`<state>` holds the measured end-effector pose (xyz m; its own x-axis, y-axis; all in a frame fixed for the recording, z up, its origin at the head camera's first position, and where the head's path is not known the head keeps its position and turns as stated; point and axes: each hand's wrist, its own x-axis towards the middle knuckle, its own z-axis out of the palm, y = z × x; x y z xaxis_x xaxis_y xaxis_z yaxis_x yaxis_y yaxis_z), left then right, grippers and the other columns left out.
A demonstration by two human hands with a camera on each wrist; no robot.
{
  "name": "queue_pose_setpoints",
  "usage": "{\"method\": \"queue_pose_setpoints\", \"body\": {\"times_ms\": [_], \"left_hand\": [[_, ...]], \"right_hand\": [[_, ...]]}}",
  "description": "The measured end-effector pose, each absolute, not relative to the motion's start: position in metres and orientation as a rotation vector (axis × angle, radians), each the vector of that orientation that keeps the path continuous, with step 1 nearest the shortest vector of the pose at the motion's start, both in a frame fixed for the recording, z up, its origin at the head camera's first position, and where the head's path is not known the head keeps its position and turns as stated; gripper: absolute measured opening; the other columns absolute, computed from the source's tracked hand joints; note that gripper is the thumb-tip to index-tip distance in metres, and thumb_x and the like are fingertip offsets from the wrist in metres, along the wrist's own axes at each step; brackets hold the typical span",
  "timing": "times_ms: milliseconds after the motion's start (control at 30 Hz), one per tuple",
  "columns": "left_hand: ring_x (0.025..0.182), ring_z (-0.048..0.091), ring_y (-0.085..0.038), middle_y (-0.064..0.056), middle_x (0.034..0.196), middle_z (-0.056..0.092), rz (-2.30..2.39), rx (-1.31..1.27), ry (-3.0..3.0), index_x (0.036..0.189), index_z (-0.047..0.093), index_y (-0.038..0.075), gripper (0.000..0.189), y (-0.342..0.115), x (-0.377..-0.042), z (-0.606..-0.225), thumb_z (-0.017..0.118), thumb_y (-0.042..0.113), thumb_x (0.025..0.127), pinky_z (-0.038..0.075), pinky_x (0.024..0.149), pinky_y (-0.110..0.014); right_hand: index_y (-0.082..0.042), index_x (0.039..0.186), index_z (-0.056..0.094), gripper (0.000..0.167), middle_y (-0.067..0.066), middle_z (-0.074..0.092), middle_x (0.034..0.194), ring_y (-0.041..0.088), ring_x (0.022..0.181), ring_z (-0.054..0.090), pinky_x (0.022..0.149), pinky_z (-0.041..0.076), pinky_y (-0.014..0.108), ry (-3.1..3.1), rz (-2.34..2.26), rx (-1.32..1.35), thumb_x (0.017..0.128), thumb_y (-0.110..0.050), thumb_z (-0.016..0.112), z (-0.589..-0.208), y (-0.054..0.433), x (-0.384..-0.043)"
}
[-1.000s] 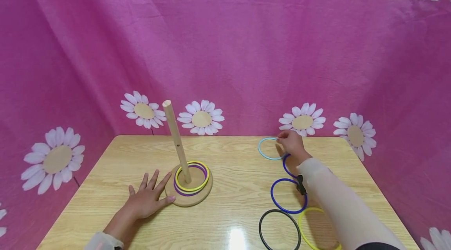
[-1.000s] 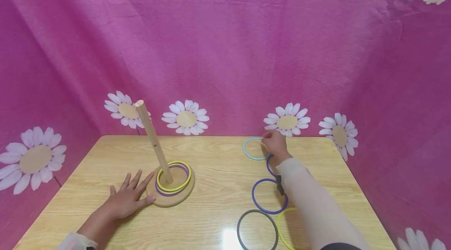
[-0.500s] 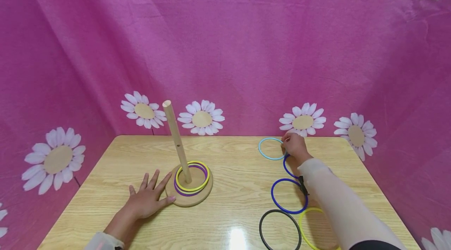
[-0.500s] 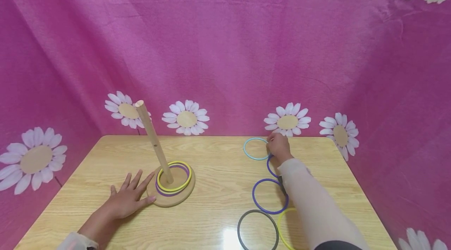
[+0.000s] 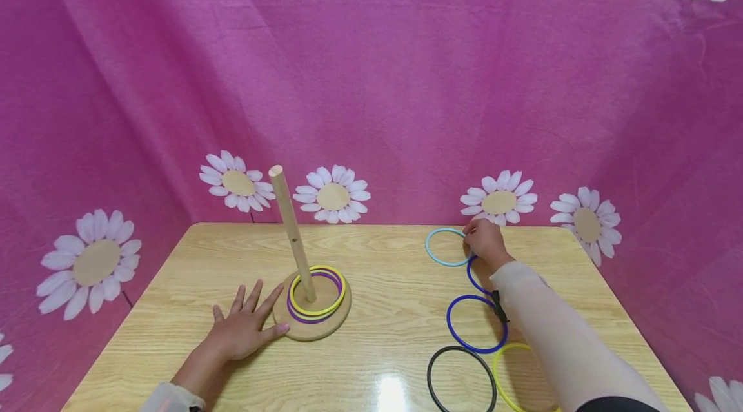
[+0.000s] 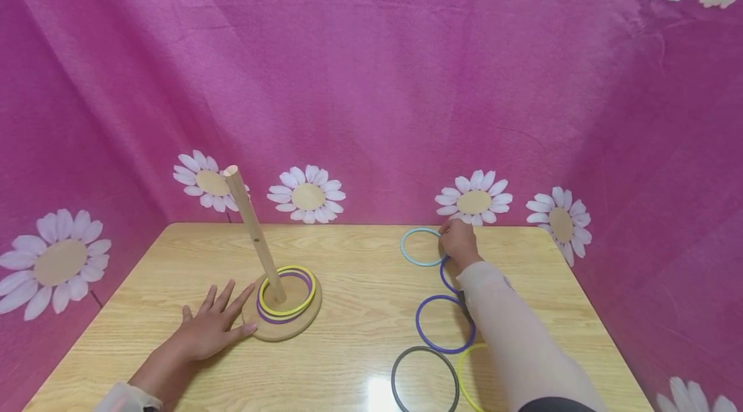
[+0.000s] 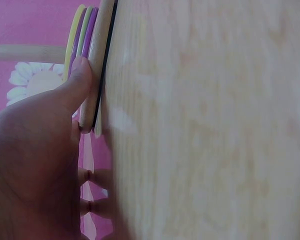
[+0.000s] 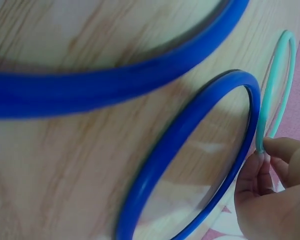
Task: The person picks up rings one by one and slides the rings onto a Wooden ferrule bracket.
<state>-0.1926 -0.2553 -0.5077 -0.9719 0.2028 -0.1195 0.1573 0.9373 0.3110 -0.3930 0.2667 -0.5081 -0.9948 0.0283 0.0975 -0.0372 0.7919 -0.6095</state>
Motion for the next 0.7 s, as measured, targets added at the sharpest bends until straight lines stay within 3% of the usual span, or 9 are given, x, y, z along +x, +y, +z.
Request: {"method": "queue_pose_setpoints", "body": {"times_ms": [300, 533, 700], "left_hand": [[0.152, 0.004, -0.058, -0.025, 0.17, 0.013, 0.466, 0.286, 2.958, 0.165, 0.025, 0.027, 0.088, -0.256, -0.193, -0.51, 0.049, 0.074, 0.095, 0.001, 0.098, -0.093], [0.152, 0.003, -0.058, -0.025, 0.17, 0.012, 0.478, 0.285, 2.949, 0.165, 0.025, 0.026, 0.088, -0.255, -0.193, -0.509, 0.049, 0.075, 0.096, 0.0, 0.098, -0.093], [0.152, 0.004, -0.058, -0.025, 0.17, 0.013, 0.459, 0.286, 2.949, 0.166, 0.024, 0.028, 0.088, -0.255, -0.193, -0.509, 0.047, 0.076, 0.095, 0.001, 0.098, -0.093]], "right_hand": [[0.006, 0.101, 0.074, 0.018, 0.015, 0.071, 0.09, 0.029, 0.088, 0.061, 0.073, 0.049, 0.032, -2.826, 1.101, 0.07, 0.086, -0.001, 0.068, -0.501, 0.258, -0.387], [0.006, 0.097, 0.074, 0.019, 0.012, 0.07, 0.082, 0.025, 0.079, 0.061, 0.067, 0.045, 0.028, -2.792, 1.039, 0.185, 0.081, 0.002, 0.064, -0.494, 0.248, -0.386], [0.004, 0.096, 0.075, 0.017, 0.011, 0.071, 0.083, 0.023, 0.081, 0.061, 0.07, 0.047, 0.028, -2.782, 1.059, 0.192, 0.083, 0.002, 0.063, -0.49, 0.241, -0.388]]}}
